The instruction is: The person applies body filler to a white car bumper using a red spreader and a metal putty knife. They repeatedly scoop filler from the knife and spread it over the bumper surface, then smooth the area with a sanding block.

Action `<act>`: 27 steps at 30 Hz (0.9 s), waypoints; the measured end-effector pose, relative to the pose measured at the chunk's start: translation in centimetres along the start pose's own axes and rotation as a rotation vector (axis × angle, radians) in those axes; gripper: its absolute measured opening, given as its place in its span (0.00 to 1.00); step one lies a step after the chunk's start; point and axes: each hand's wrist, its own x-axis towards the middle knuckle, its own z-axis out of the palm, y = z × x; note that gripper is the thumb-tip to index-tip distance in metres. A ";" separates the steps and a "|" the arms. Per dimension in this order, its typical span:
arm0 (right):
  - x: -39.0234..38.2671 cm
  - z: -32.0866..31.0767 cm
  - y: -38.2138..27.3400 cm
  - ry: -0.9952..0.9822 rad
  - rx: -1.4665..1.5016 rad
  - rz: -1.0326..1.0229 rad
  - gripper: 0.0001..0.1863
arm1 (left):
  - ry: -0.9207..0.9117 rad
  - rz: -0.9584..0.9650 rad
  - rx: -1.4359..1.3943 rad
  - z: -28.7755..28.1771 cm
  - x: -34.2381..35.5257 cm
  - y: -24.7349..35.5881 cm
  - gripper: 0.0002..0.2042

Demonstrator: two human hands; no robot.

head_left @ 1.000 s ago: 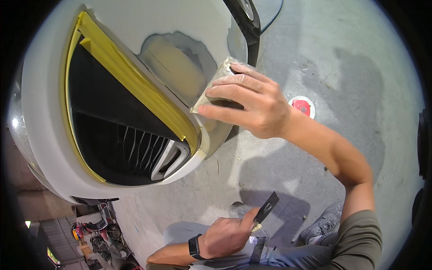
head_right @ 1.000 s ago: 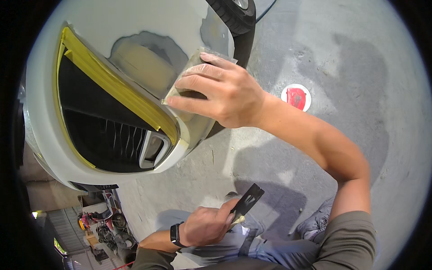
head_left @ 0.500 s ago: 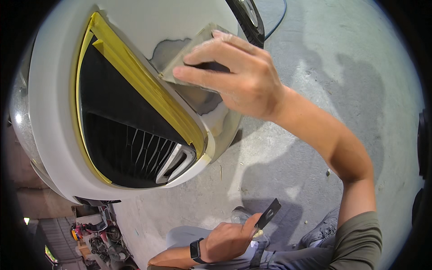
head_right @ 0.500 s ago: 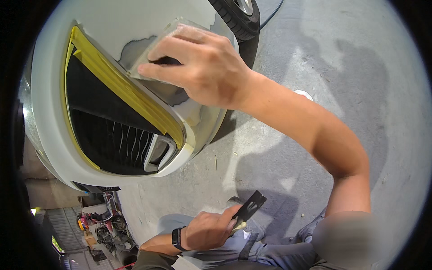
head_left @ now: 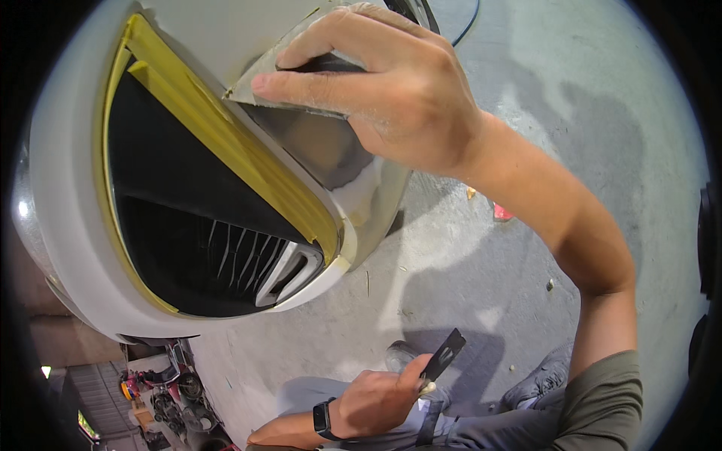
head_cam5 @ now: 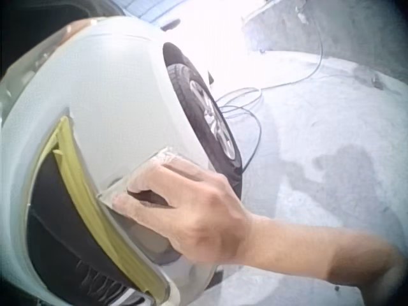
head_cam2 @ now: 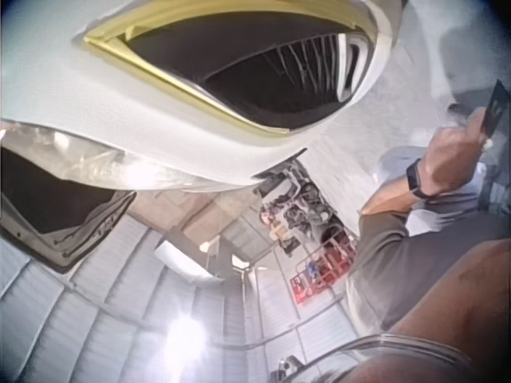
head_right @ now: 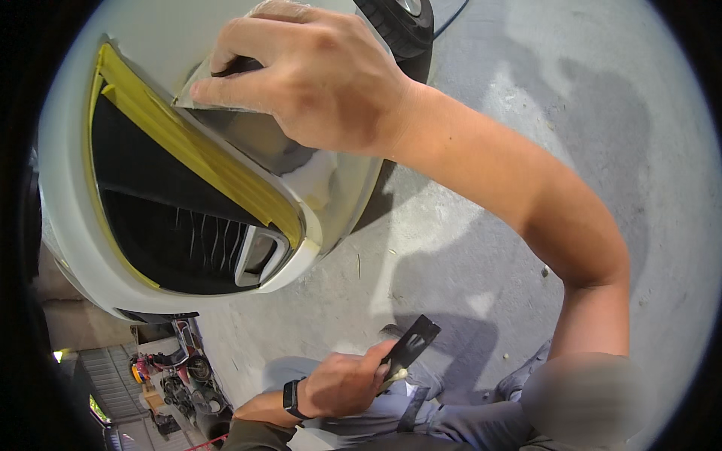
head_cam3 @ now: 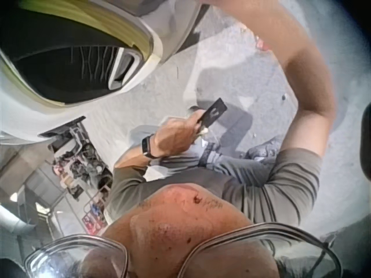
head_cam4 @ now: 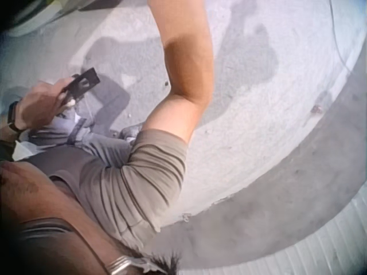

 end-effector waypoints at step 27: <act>-2.5 -12.8 -10.3 -0.411 0.491 1.187 0.16 | 0.908 0.132 -0.653 -1.6 -1.4 0.7 0.26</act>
